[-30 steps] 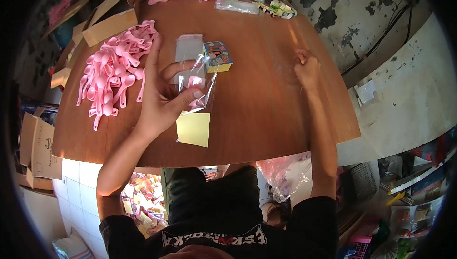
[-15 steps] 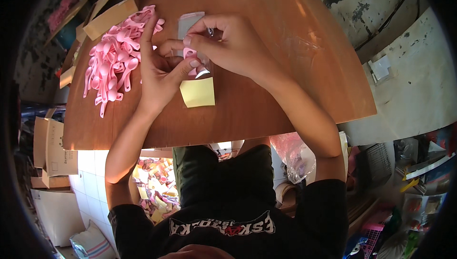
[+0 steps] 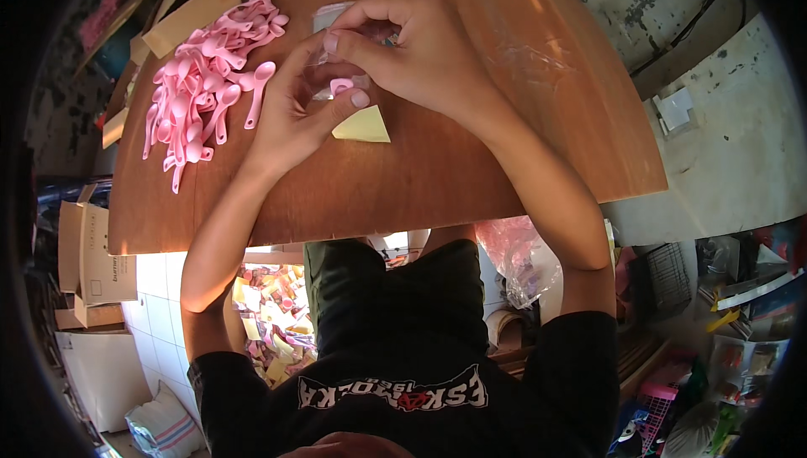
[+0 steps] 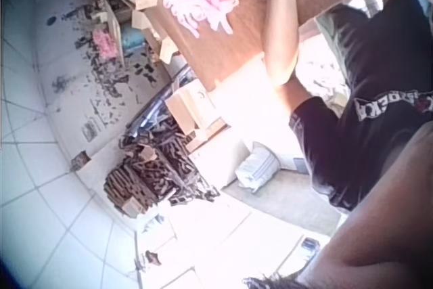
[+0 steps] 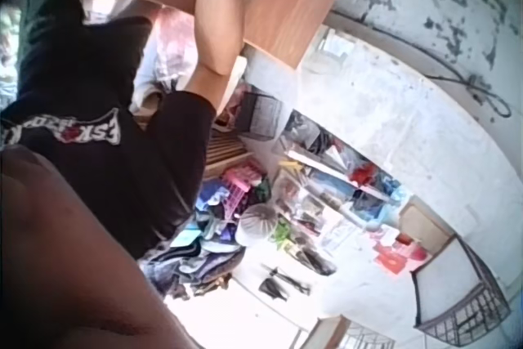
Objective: The person repeatedly picks pink plastic spoons from a pile, places each spoon into a small clear plastic bag, and seals the bag. The process is repeated multiple times throughout the clip.
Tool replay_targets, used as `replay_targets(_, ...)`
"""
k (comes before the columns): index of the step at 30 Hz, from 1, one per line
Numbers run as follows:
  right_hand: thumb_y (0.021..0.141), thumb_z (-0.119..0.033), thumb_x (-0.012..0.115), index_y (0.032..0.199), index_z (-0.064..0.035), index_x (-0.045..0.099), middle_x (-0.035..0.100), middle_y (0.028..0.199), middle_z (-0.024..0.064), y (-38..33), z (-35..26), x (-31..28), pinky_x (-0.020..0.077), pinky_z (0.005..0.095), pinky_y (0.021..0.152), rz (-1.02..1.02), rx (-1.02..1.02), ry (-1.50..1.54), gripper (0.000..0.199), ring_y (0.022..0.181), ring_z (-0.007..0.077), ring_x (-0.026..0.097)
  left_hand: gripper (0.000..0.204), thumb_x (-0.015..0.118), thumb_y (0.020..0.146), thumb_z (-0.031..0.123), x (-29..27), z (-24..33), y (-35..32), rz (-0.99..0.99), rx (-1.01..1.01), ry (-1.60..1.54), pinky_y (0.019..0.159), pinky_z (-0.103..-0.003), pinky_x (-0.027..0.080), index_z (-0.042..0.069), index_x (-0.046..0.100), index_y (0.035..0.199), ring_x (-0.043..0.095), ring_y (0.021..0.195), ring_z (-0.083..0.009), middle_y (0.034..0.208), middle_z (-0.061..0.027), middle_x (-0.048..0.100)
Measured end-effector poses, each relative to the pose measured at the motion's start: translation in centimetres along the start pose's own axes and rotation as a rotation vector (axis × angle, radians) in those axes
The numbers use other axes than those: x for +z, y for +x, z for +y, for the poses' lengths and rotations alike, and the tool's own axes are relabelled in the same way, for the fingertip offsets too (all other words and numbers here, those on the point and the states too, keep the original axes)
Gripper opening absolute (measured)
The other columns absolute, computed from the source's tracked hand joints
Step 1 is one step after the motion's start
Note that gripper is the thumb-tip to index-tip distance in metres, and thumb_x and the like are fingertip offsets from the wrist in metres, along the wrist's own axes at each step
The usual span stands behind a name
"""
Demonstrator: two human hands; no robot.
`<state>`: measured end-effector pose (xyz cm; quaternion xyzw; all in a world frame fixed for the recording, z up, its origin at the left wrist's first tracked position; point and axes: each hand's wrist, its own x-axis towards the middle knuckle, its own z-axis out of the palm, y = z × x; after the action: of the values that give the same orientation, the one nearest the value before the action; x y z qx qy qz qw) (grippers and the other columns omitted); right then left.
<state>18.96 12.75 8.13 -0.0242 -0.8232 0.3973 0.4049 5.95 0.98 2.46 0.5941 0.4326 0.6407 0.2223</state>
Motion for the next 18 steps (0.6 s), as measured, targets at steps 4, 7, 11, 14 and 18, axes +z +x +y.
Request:
replay_targets(4, 0.086, -0.012, 0.072, 0.089, 0.0014, 0.073, 0.071, 0.078, 0.0043, 0.04, -0.03, -0.09, 0.0525, 0.0232, 0.065, 0.001, 0.043, 0.046, 0.014, 0.070, 0.0078, 0.065, 0.053, 0.073, 0.087, 0.007, -0.43, -0.08, -0.03, -0.009, -0.116, 0.011, 0.086, -0.028, 0.054, 0.000, 0.049, 0.134, 0.064, 0.099, -0.0132, 0.110, -0.0084, 0.066)
replay_targets(7, 0.086, -0.011, 0.071, 0.088, 0.0015, 0.073, 0.071, 0.078, 0.0041, 0.53, 0.33, -0.44, 0.0521, 0.0228, 0.064, 0.019, -0.013, -0.026, 0.013, 0.070, 0.0075, 0.065, 0.045, 0.072, 0.088, 0.009, -0.19, -0.38, 0.07, 0.026, -0.054, -0.089, 0.082, -0.026, 0.053, 0.000, 0.055, 0.129, 0.064, 0.096, -0.0111, 0.106, -0.0066, 0.067)
replay_targets(11, 0.086, -0.009, 0.070, 0.087, 0.0014, 0.073, 0.071, 0.078, 0.0037, 0.77, 0.70, -0.19, 0.0515, 0.0222, 0.064, 0.038, 0.008, 0.004, 0.011, 0.070, 0.0067, 0.064, 0.032, 0.070, 0.091, 0.010, -0.37, -0.64, 0.22, 0.028, -0.096, -0.056, 0.078, -0.024, 0.052, 0.000, 0.061, 0.120, 0.063, 0.091, -0.0081, 0.100, -0.0041, 0.068)
replay_targets(14, 0.086, -0.010, 0.070, 0.090, 0.0019, 0.073, 0.070, 0.078, 0.0038, 0.81, 0.77, -0.30, 0.0513, 0.0224, 0.065, 0.031, -0.002, -0.026, 0.013, 0.072, 0.0067, 0.064, 0.021, 0.066, 0.094, 0.013, -0.50, -0.63, 0.24, 0.049, -0.120, -0.054, 0.073, -0.021, 0.049, 0.000, 0.066, 0.111, 0.061, 0.085, -0.0054, 0.092, -0.0025, 0.069)
replay_targets(18, 0.089, -0.016, 0.072, 0.103, 0.0040, 0.069, 0.070, 0.088, 0.0060, 0.55, 0.20, 0.12, 0.0514, 0.0238, 0.070, -0.023, 0.072, 0.128, 0.024, 0.078, 0.0080, 0.064, 0.020, 0.064, 0.096, 0.016, -0.80, -0.58, 0.36, 0.082, -0.129, -0.027, 0.070, -0.020, 0.047, 0.000, 0.067, 0.107, 0.059, 0.079, -0.0033, 0.088, -0.0009, 0.068)
